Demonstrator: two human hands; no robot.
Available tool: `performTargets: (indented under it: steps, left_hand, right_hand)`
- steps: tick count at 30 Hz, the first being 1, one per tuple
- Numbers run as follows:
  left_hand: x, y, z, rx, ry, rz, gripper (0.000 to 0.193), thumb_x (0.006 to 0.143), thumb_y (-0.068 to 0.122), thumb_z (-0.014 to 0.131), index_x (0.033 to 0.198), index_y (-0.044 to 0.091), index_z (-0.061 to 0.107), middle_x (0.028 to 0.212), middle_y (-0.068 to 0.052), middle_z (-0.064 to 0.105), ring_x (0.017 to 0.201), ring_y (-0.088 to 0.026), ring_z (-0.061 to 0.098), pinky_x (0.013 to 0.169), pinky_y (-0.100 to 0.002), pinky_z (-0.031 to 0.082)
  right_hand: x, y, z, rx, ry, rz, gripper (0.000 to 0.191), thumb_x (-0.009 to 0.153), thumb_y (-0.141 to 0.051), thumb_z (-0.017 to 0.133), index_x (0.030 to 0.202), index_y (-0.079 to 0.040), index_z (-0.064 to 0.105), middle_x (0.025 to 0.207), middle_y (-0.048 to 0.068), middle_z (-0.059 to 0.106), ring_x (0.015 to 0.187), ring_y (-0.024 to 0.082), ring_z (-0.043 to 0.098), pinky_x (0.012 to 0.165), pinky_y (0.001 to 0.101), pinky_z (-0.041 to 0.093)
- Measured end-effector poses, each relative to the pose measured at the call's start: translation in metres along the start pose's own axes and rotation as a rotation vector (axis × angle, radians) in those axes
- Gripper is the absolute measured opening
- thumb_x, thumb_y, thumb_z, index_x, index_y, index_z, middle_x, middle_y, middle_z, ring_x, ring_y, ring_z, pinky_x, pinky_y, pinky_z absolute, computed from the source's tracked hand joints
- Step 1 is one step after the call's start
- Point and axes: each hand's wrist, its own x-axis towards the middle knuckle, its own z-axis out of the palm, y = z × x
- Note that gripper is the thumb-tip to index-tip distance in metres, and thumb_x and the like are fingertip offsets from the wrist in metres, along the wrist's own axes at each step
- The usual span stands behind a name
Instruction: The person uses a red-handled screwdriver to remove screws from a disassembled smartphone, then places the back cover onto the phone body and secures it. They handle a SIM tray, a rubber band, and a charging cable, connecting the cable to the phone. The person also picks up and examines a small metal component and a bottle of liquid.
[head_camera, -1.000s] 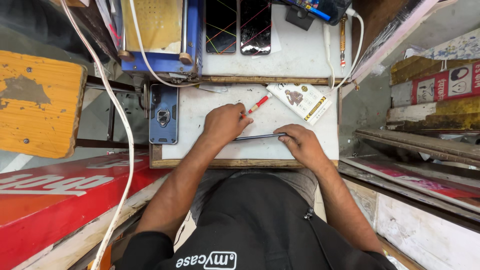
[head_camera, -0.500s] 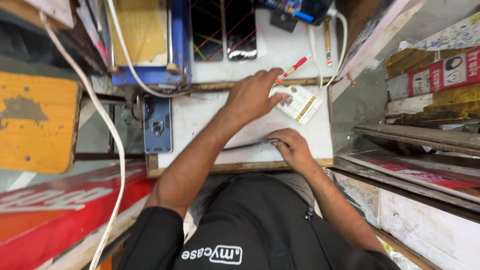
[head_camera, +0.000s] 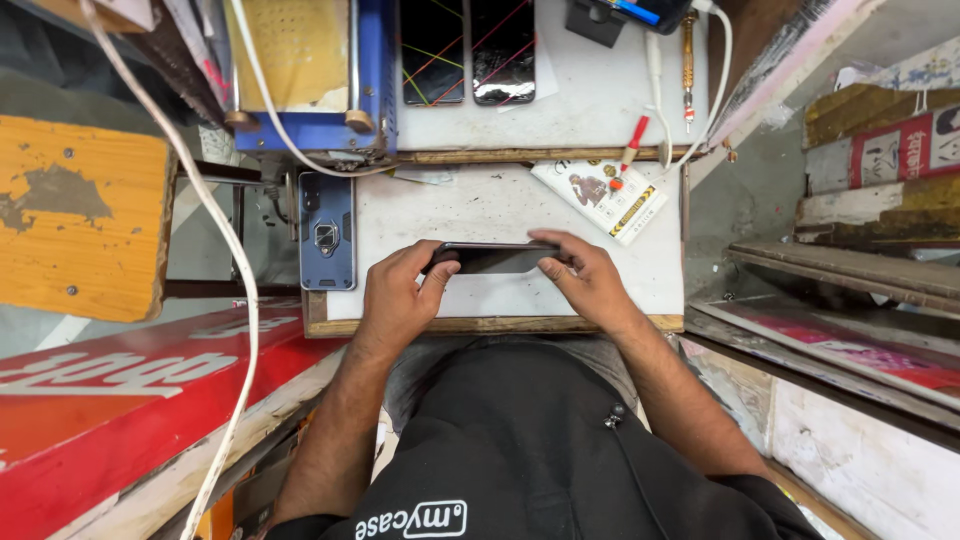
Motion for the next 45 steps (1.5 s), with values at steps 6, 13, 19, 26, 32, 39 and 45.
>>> performTargets:
  steps: [6, 13, 19, 26, 32, 39, 45]
  left_hand:
    - [0.000, -0.004, 0.005, 0.083, 0.051, 0.073, 0.025, 0.095, 0.024, 0.076, 0.108, 0.004, 0.070, 0.085, -0.015, 0.073, 0.070, -0.031, 0.070, 0.060, -0.038, 0.054]
    - [0.000, -0.032, 0.030, -0.173, 0.023, -0.148, 0.024, 0.098, 0.024, 0.069, 0.112, 0.005, 0.069, 0.084, -0.007, 0.075, 0.071, -0.017, 0.071, 0.061, -0.031, 0.054]
    - [-0.017, -0.066, 0.055, -0.746, -0.024, -0.279, 0.027, 0.103, 0.026, 0.064, 0.116, 0.002, 0.064, 0.093, 0.001, 0.069, 0.081, -0.008, 0.063, 0.075, -0.025, 0.055]
    - [-0.021, -0.065, 0.057, -0.728, -0.101, -0.183, 0.023, 0.104, 0.024, 0.068, 0.110, 0.002, 0.063, 0.090, 0.000, 0.064, 0.084, -0.009, 0.061, 0.079, -0.027, 0.056]
    - [-0.003, -0.019, 0.023, -0.019, -0.065, 0.014, 0.025, 0.090, 0.021, 0.077, 0.109, 0.006, 0.071, 0.103, -0.007, 0.075, 0.098, -0.019, 0.073, 0.075, -0.033, 0.059]
    - [0.000, 0.025, 0.047, 0.092, 0.045, 0.425, 0.024, 0.091, 0.016, 0.078, 0.112, 0.006, 0.072, 0.101, -0.009, 0.076, 0.093, -0.028, 0.075, 0.083, -0.042, 0.057]
    - [0.004, 0.008, 0.054, -0.146, 0.077, 0.184, 0.017, 0.094, 0.014, 0.076, 0.109, 0.005, 0.074, 0.096, -0.009, 0.077, 0.086, -0.024, 0.077, 0.075, -0.035, 0.060]
  right_hand:
    - [0.006, -0.019, 0.012, -0.095, 0.161, -0.002, 0.021, 0.100, -0.015, 0.069, 0.116, -0.002, 0.073, 0.095, 0.004, 0.078, 0.086, 0.009, 0.069, 0.079, 0.0244, 0.055]
    - [-0.007, -0.013, 0.003, 0.126, 0.059, 0.152, 0.029, 0.102, -0.015, 0.066, 0.128, -0.002, 0.069, 0.091, 0.001, 0.075, 0.083, 0.005, 0.062, 0.074, 0.0213, 0.051]
    - [-0.011, -0.039, -0.007, 0.211, 0.044, 0.181, 0.031, 0.101, -0.014, 0.067, 0.130, -0.003, 0.069, 0.098, 0.001, 0.076, 0.089, 0.006, 0.064, 0.081, 0.0219, 0.053]
    - [-0.014, -0.094, -0.012, -0.202, 0.165, 0.063, 0.024, 0.098, -0.020, 0.072, 0.117, -0.007, 0.077, 0.097, 0.006, 0.081, 0.087, 0.009, 0.073, 0.077, 0.0243, 0.057]
    - [-0.011, -0.122, -0.016, -0.400, 0.165, -0.109, 0.020, 0.098, -0.019, 0.072, 0.115, -0.008, 0.077, 0.104, 0.007, 0.080, 0.092, 0.018, 0.076, 0.083, 0.0297, 0.059]
    - [-0.001, -0.128, -0.007, -0.536, 0.076, -0.177, 0.020, 0.091, -0.018, 0.079, 0.110, -0.010, 0.079, 0.097, 0.008, 0.080, 0.084, 0.022, 0.076, 0.075, 0.0334, 0.058]
    - [0.009, -0.119, -0.010, -0.416, 0.078, -0.069, 0.024, 0.090, -0.018, 0.079, 0.112, -0.008, 0.076, 0.101, 0.010, 0.078, 0.090, 0.022, 0.077, 0.074, 0.0320, 0.059]
